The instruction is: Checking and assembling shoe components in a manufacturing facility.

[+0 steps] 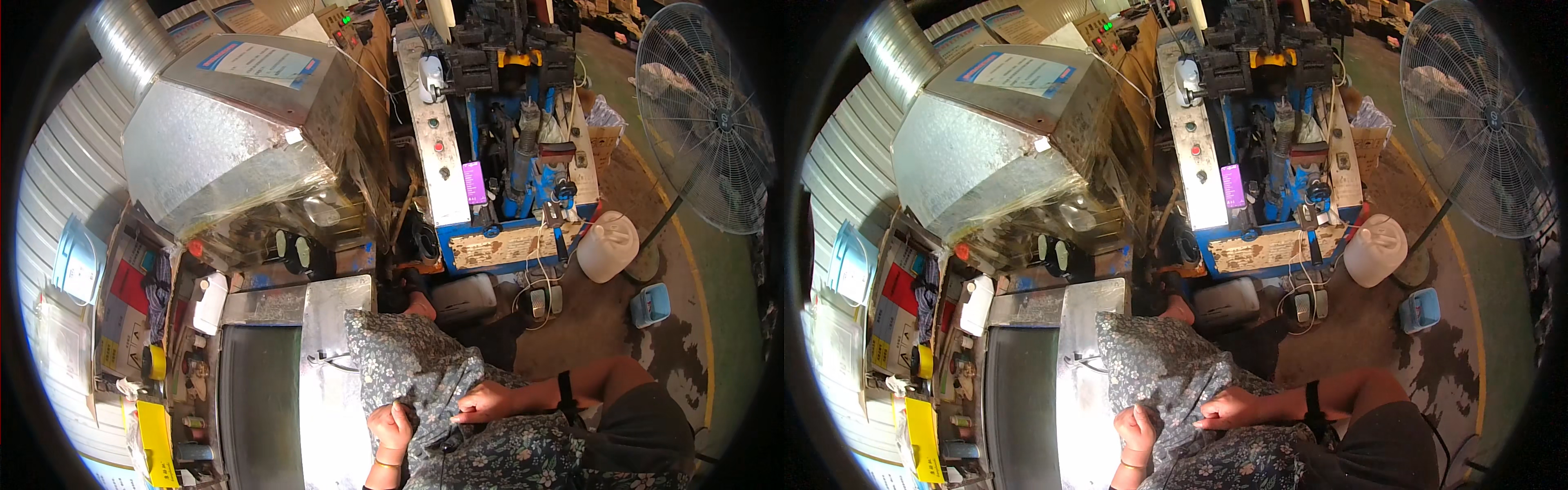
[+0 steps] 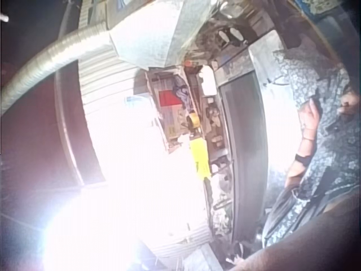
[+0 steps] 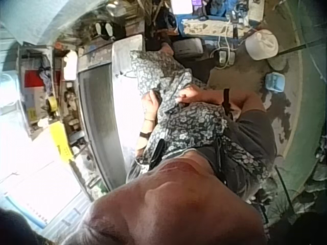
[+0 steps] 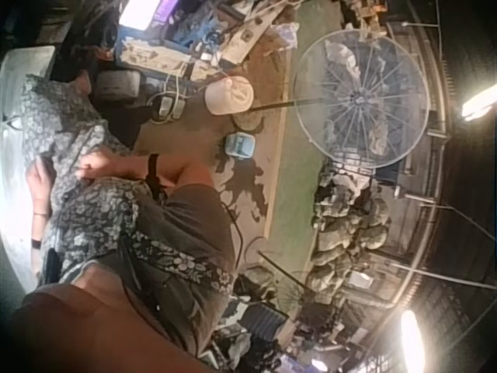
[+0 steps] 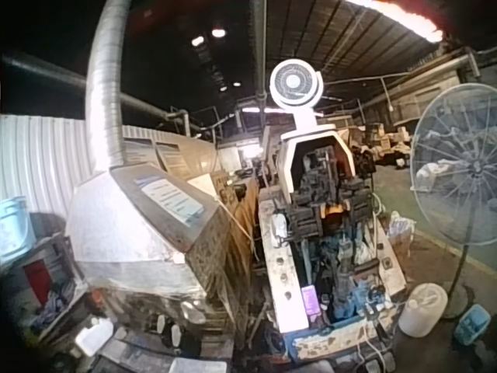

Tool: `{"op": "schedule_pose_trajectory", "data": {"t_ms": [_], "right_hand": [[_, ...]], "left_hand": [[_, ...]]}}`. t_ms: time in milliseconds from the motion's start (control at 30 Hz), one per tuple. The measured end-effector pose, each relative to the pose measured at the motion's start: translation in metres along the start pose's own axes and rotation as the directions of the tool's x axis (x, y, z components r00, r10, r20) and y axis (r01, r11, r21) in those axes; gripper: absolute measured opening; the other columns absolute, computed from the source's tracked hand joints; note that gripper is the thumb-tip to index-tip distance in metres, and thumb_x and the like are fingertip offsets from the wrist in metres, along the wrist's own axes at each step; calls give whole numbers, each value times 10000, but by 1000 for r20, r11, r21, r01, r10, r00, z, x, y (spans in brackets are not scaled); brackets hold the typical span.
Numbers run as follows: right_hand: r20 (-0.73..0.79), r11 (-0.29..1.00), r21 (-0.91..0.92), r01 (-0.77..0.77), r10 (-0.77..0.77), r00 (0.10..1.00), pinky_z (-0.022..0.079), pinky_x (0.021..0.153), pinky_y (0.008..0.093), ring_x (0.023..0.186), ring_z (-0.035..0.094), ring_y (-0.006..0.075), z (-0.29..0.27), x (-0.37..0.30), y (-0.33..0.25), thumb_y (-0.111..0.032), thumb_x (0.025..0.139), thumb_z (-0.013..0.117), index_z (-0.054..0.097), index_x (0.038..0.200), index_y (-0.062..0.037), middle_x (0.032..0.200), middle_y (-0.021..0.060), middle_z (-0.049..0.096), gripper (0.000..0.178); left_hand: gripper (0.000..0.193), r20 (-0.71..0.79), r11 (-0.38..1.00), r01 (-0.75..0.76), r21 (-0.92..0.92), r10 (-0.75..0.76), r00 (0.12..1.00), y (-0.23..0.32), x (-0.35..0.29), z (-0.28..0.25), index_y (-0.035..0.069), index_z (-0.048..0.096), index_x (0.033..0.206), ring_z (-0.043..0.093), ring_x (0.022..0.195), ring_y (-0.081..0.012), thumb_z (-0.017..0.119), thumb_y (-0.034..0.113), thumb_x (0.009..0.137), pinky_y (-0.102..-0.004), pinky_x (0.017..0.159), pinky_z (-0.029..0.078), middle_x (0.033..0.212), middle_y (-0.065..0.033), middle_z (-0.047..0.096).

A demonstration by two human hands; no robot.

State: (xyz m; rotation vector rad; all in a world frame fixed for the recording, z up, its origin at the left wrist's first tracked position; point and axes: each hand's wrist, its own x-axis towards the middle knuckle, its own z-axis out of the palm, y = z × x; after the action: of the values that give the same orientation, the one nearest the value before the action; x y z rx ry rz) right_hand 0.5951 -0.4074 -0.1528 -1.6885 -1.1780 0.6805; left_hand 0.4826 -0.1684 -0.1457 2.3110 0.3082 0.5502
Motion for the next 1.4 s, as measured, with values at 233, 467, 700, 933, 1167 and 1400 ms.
{"op": "schedule_pose_trajectory", "data": {"t_ms": [233,467,700,933,1167,1400], "right_hand": [[13,999,-15,-30,30,999,412,523,394,533,525,280,-1,1,0,-490,937,592,455,656,-74,573,93,485,520],[-34,999,-29,23,-24,999,383,485,379,473,464,244,2,2,1,-425,935,632,418,622,-83,534,68,419,511],[3,1000,-16,-6,6,1000,394,514,405,519,504,292,0,0,1,-470,940,598,444,651,-81,557,94,462,509],[-16,1000,-8,6,-6,1000,388,506,397,499,480,271,-1,1,-3,-452,943,608,421,636,-75,549,88,439,521],[-3,998,-50,-23,23,1000,388,506,387,495,473,255,2,2,0,-447,945,610,412,631,-78,548,76,427,523],[-26,999,-34,-16,15,1000,393,500,367,495,481,224,2,1,-4,-435,937,630,420,633,-83,554,62,440,510]], "left_hand": [[460,-16,999,-30,42,31,999,5,4,-1,99,607,537,570,472,-292,482,205,967,-379,483,431,517,-77,577],[469,-29,997,-46,67,48,998,4,3,-2,106,605,540,573,476,-289,480,224,977,-379,488,435,522,-72,581],[539,-16,997,-47,53,48,999,4,4,1,63,607,531,568,449,-272,414,227,1007,-368,484,439,508,-73,583],[464,-25,999,-28,40,29,999,1,2,0,105,593,537,581,486,-294,488,229,972,-385,494,440,530,-78,586],[399,30,912,308,-272,-311,950,-6,-10,-9,22,689,714,564,488,-163,467,196,997,-304,507,444,546,-54,590],[628,-328,872,419,255,-330,885,-68,-71,-137,-14,222,1522,624,1035,-318,450,276,1014,-415,880,498,1153,-264,610]]}}
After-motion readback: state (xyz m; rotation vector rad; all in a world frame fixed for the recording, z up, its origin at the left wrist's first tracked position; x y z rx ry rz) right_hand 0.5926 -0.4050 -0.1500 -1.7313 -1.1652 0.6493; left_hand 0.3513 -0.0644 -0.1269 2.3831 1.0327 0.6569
